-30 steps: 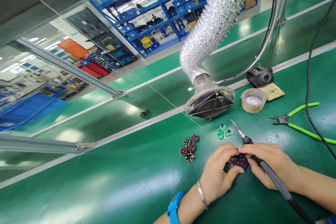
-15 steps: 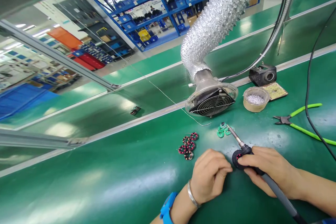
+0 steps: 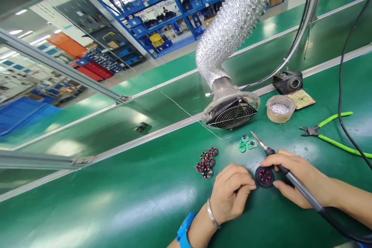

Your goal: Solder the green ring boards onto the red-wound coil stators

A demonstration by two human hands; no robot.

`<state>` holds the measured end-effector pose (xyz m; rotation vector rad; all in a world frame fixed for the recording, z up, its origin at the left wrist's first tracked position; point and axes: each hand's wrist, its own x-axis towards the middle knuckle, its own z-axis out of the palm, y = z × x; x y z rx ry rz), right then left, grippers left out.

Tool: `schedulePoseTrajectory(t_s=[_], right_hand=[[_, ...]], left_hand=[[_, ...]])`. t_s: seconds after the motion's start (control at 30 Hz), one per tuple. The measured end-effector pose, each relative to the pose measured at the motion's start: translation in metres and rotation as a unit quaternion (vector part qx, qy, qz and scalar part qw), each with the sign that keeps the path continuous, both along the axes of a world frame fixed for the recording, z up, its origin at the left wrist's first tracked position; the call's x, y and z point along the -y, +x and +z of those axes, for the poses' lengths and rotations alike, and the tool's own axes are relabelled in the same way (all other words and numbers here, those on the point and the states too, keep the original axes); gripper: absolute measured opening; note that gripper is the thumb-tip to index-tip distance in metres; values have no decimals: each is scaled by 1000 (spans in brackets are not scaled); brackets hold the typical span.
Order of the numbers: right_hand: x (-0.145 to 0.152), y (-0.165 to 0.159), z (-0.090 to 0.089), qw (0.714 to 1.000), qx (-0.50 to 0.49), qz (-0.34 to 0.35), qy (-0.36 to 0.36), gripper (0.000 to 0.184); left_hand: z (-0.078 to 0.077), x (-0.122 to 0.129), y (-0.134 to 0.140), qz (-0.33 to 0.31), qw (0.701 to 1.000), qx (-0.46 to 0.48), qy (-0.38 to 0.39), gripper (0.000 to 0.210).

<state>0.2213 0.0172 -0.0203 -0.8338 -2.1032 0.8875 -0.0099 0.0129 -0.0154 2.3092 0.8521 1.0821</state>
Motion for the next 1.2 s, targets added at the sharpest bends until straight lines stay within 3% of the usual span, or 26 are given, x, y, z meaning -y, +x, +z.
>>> schedulePoseTrajectory(t_s=[0.1,0.33,0.47,0.57,0.63,0.8,0.97,1.03,1.1,1.2], right_hand=[[-2,-6,-2,999,29,27,12,41],[-1,-12,-5,1000,25,9,3,33],[-1,-11,-6,999,31,7,-18,38],[-1,-11,-7,999,31,5,-17,43],[-2,-11,-8,1000,23,2,-6,42],[-2,-10,-9,1000,21,11,4,38],[-2,-8,-7,999,28,9,-15,46],[-2,-7,-5,1000,17,17,-11,51],[-3,-5,-2,1000,-8,25,4,51],[-4,-4,0,999,-38,13,21,48]], left_hand=[[1,1,7,1,999,-39,20,16],[1,-1,11,-47,989,-89,109,21],[9,3,-6,-70,991,-46,107,21],[11,5,-8,-27,994,-22,104,18],[9,3,-1,-8,994,-54,95,19],[3,1,13,-68,988,-102,92,19],[11,8,-2,-84,992,-65,73,20],[13,5,-7,-46,996,-28,70,20],[11,-5,-8,56,996,-31,55,19],[2,-28,-2,178,976,-126,9,23]])
